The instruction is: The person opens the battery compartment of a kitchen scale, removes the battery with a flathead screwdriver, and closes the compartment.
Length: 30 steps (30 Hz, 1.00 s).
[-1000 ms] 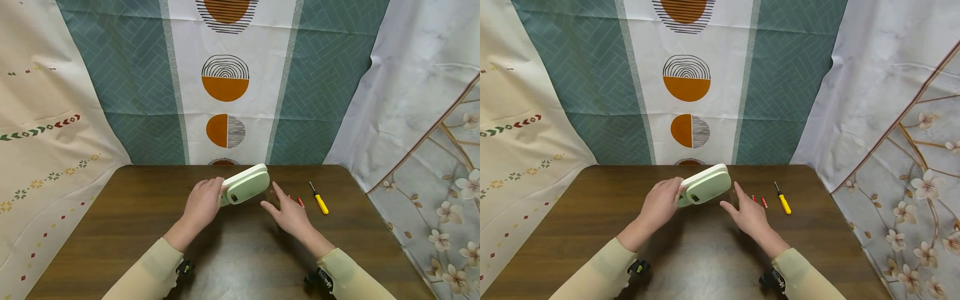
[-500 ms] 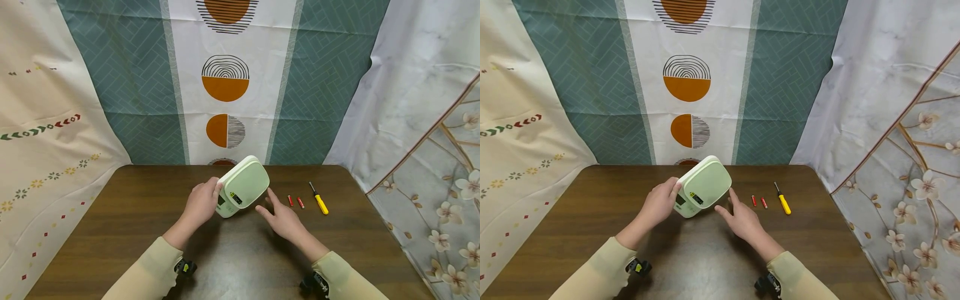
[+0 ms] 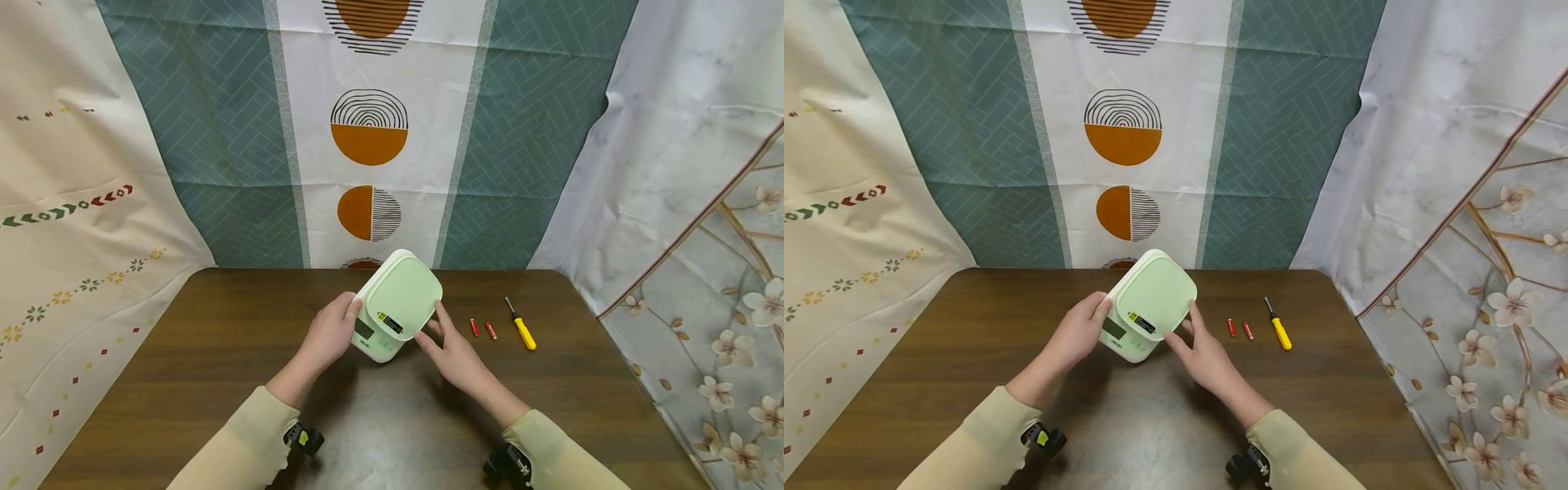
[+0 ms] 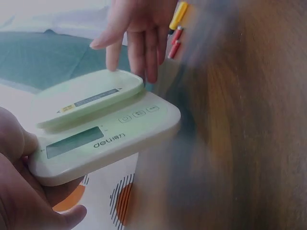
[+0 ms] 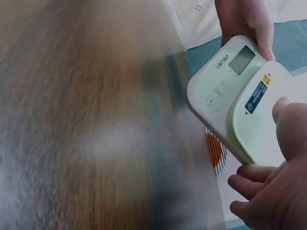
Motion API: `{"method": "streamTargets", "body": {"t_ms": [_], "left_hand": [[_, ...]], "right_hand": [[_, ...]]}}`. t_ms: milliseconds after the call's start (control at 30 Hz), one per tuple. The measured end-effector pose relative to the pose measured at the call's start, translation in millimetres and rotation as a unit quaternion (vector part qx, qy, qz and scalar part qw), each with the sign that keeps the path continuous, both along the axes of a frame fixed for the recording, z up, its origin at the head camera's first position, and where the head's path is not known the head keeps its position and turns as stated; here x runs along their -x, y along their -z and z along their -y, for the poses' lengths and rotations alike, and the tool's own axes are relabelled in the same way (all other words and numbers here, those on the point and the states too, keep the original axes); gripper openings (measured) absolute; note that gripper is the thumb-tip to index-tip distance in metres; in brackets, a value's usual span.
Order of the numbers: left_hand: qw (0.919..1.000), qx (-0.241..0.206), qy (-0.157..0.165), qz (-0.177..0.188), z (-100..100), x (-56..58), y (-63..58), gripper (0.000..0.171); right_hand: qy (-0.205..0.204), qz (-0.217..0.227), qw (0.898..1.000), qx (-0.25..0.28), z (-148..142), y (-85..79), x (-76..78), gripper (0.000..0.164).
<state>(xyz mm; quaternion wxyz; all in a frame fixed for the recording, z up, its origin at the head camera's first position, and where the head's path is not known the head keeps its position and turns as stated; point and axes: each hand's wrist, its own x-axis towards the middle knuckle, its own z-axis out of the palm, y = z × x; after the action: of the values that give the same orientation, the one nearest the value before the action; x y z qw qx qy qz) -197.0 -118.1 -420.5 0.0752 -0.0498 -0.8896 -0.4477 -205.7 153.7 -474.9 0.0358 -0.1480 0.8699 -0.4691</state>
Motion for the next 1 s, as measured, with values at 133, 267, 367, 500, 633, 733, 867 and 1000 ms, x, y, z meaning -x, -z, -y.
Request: {"method": "streamTargets", "body": {"t_ms": [133,267,367,500,633,733,867,1000], "left_hand": [[0.9984,-0.051,0.001,0.023,-2,0.0,3.1,0.024],[0.9929,-0.111,0.008,0.042,-4,-0.1,6.4,0.023],[0.9882,-0.141,0.015,0.057,-5,-1.1,8.8,0.025],[0.9866,-0.142,0.028,0.075,-5,-1.7,13.9,0.039],[0.9874,-0.129,0.033,0.086,-4,-1.5,18.5,0.047],[0.9884,-0.117,0.03,0.092,-4,-2.5,18.8,0.048],[0.9937,-0.071,0.02,0.084,-3,-2.5,19.8,0.049],[0.9986,0.007,0.007,0.052,-2,-0.7,23.0,0.049]], "right_hand": [[-0.005,0.011,0.999,0.039,2,-1.9,0.7,0.096],[-0.013,0.01,0.998,0.066,4,-1.6,1.2,0.092],[-0.014,0.003,0.997,0.075,6,-1.0,1.1,0.089],[-0.005,0.004,0.998,0.066,7,-0.7,0.0,0.086],[-0.003,0.008,0.999,0.044,7,-0.3,-1.9,0.085],[-0.001,0.011,0.999,0.033,6,1.1,-2.1,0.084],[0.001,0.008,1.0,0.022,7,1.7,-1.0,0.083],[0.0,0.006,1.0,0.011,8,0.2,-0.7,0.083]]}}
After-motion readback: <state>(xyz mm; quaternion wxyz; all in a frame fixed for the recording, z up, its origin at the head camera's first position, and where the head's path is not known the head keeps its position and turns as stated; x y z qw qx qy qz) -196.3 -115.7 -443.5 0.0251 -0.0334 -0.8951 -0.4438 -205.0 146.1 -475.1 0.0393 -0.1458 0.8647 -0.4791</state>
